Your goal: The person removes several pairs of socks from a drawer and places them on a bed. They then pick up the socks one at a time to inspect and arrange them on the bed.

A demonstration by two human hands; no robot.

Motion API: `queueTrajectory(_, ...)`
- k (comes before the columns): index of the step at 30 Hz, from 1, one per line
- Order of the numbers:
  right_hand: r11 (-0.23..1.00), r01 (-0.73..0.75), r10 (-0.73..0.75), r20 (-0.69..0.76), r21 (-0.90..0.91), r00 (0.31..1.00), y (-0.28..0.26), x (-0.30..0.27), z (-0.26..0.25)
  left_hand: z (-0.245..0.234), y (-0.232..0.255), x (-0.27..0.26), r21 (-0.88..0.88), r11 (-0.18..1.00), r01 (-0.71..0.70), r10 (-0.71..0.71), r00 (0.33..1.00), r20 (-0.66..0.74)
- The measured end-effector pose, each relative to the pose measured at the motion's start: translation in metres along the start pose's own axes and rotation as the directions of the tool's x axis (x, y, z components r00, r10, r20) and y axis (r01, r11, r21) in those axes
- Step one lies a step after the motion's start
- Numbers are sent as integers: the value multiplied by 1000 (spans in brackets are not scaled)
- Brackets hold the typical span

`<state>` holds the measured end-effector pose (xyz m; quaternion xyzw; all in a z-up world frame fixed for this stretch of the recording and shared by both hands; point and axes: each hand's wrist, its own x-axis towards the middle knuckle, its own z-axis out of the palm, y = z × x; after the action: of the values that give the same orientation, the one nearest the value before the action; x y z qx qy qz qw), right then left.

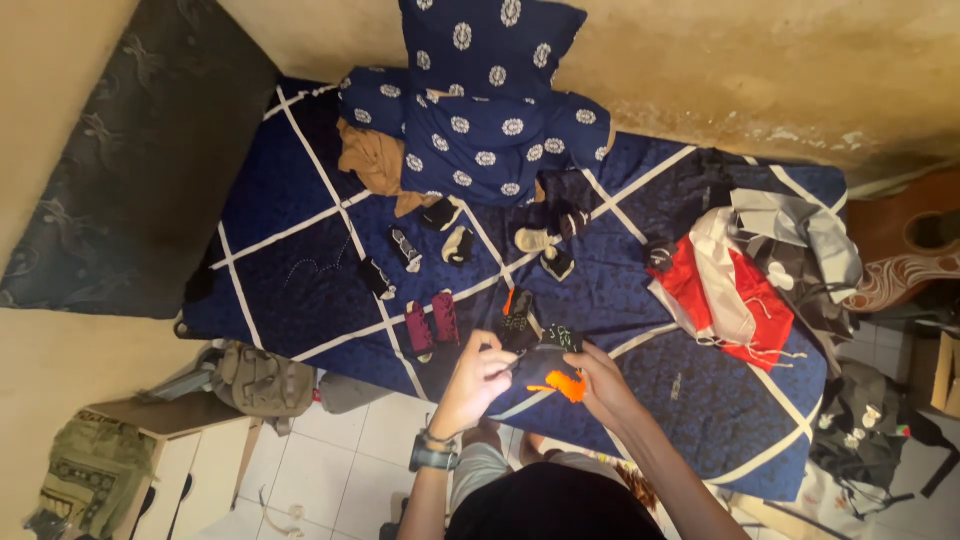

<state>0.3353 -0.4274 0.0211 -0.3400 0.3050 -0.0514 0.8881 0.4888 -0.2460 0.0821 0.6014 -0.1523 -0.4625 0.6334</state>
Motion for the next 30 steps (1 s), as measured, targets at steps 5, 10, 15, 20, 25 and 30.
queueTrajectory(5,904,80,-42,101,-420,994,2,12,-17,13,14,-3,296,952,-73,97,993,-67)
queueTrajectory(10,877,-109,99,-46,-468,994,-5,26,-17,39,32,-7,580,775,-253,398,908,-135)
queueTrajectory(15,806,74,-71,29,-588,997,-12,30,-20,34,17,0,610,780,-143,404,859,-316)
queueTrajectory(20,771,-64,-160,-291,-634,943,-44,22,-2,8,-5,7,269,948,-168,266,883,-387)
queueTrajectory(25,268,545,-713,217,-795,667,-39,28,5,0,-17,23,-126,991,-49,-19,873,-487)
queueTrajectory(30,816,176,-271,-95,-551,958,-19,38,-8,-11,-14,28,275,946,-169,274,871,-408)
